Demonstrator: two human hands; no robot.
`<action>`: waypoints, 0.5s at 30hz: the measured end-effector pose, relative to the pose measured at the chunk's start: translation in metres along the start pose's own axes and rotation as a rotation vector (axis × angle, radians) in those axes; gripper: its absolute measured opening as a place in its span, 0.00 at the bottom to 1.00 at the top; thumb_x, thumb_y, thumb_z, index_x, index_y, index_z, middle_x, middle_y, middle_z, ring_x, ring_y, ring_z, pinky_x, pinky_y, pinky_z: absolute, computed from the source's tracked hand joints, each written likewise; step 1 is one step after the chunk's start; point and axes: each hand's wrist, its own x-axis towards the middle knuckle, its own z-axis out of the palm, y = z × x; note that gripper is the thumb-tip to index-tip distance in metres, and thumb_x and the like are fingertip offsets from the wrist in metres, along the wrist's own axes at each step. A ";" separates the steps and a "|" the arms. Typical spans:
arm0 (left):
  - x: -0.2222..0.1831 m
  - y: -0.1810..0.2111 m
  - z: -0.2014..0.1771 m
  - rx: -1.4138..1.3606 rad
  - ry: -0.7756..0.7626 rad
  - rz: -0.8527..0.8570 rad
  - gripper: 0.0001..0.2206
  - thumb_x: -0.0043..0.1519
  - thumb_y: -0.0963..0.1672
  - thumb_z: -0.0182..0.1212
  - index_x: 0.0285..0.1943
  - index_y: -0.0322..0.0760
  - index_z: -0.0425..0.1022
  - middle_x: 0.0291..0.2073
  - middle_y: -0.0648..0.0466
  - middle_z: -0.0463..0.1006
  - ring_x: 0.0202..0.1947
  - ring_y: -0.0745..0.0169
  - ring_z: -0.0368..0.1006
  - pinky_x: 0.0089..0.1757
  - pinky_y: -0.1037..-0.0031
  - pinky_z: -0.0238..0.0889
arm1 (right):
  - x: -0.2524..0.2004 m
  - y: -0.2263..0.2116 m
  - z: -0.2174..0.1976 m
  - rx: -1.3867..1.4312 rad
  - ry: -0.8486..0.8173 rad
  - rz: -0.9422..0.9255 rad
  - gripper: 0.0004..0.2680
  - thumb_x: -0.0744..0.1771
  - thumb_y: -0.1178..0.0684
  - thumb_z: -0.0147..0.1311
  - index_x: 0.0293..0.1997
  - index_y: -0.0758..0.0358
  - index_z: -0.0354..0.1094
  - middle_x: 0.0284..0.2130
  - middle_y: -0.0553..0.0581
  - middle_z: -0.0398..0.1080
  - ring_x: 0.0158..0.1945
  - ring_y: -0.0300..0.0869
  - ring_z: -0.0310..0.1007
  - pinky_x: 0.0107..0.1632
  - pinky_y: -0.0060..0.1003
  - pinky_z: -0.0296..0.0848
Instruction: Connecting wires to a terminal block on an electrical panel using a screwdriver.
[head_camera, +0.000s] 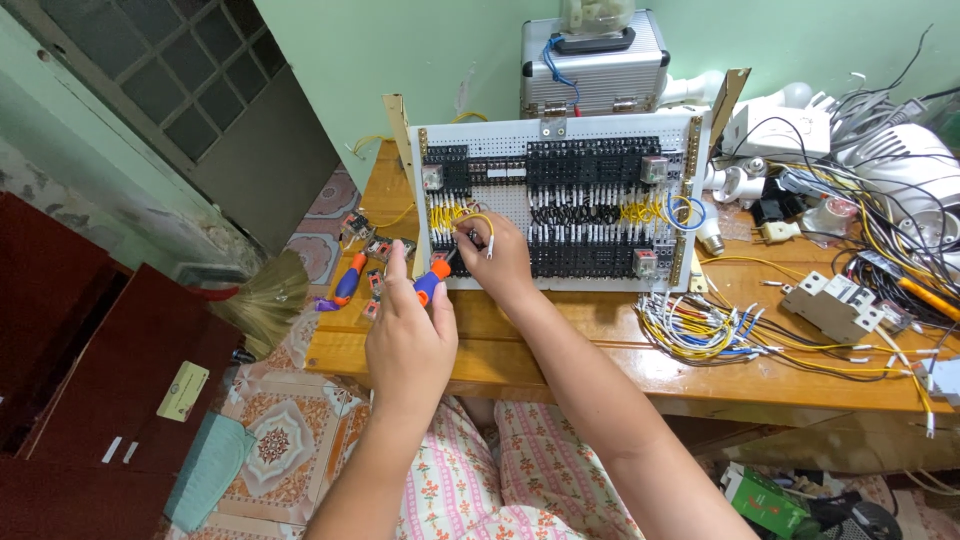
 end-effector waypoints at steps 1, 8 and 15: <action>0.000 0.001 -0.002 -0.001 -0.002 0.000 0.27 0.68 0.47 0.50 0.75 0.29 0.55 0.51 0.30 0.78 0.40 0.32 0.79 0.39 0.51 0.73 | 0.000 0.000 0.000 -0.001 0.000 0.002 0.05 0.61 0.63 0.65 0.34 0.61 0.76 0.27 0.54 0.75 0.28 0.45 0.73 0.38 0.38 0.74; 0.002 0.004 -0.006 0.065 -0.003 -0.020 0.29 0.67 0.51 0.49 0.75 0.33 0.57 0.31 0.37 0.80 0.28 0.38 0.79 0.32 0.56 0.72 | 0.003 -0.006 -0.002 0.004 0.012 -0.019 0.04 0.61 0.64 0.65 0.33 0.62 0.76 0.27 0.54 0.75 0.28 0.45 0.73 0.38 0.39 0.74; -0.004 0.000 -0.005 0.050 0.032 -0.007 0.27 0.69 0.52 0.49 0.75 0.38 0.60 0.34 0.35 0.83 0.29 0.36 0.80 0.32 0.54 0.73 | 0.002 -0.002 0.000 -0.001 0.001 -0.042 0.04 0.62 0.63 0.64 0.34 0.62 0.75 0.27 0.54 0.75 0.28 0.45 0.73 0.38 0.39 0.74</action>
